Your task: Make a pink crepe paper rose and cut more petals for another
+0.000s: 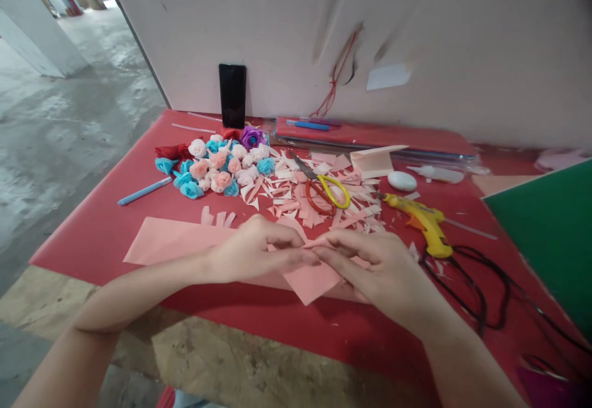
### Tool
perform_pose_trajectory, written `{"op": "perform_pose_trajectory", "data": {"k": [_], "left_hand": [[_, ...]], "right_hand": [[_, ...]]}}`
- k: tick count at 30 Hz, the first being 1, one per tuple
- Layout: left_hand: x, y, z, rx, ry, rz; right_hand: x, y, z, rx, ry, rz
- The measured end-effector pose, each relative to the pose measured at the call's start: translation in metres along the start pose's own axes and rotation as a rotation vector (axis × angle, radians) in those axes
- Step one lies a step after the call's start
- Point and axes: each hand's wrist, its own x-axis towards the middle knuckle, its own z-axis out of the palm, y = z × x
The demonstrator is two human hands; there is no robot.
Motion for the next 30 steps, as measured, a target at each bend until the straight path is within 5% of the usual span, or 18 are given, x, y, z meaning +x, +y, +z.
{"op": "perform_pose_trajectory", "data": {"k": [12, 18, 23, 27, 30], "left_hand": [[0.002, -0.002, -0.004, 0.043, 0.045, -0.018], [0.010, -0.011, -0.008, 0.038, -0.008, -0.098], [0.015, -0.024, -0.012, 0.032, 0.057, -0.151], [0.018, -0.037, -0.014, 0.090, 0.285, 0.145], [0.021, -0.045, -0.017, 0.167, 0.247, 0.438]], "right_hand": [[0.005, 0.002, -0.001, 0.005, 0.057, -0.012], [0.021, 0.024, -0.005, 0.242, 0.021, 0.169], [0.035, 0.040, -0.001, 0.481, 0.045, 0.283], [0.038, 0.045, 0.007, 0.721, -0.015, 0.367], [0.037, 0.043, 0.019, 0.758, -0.127, 0.387]]}}
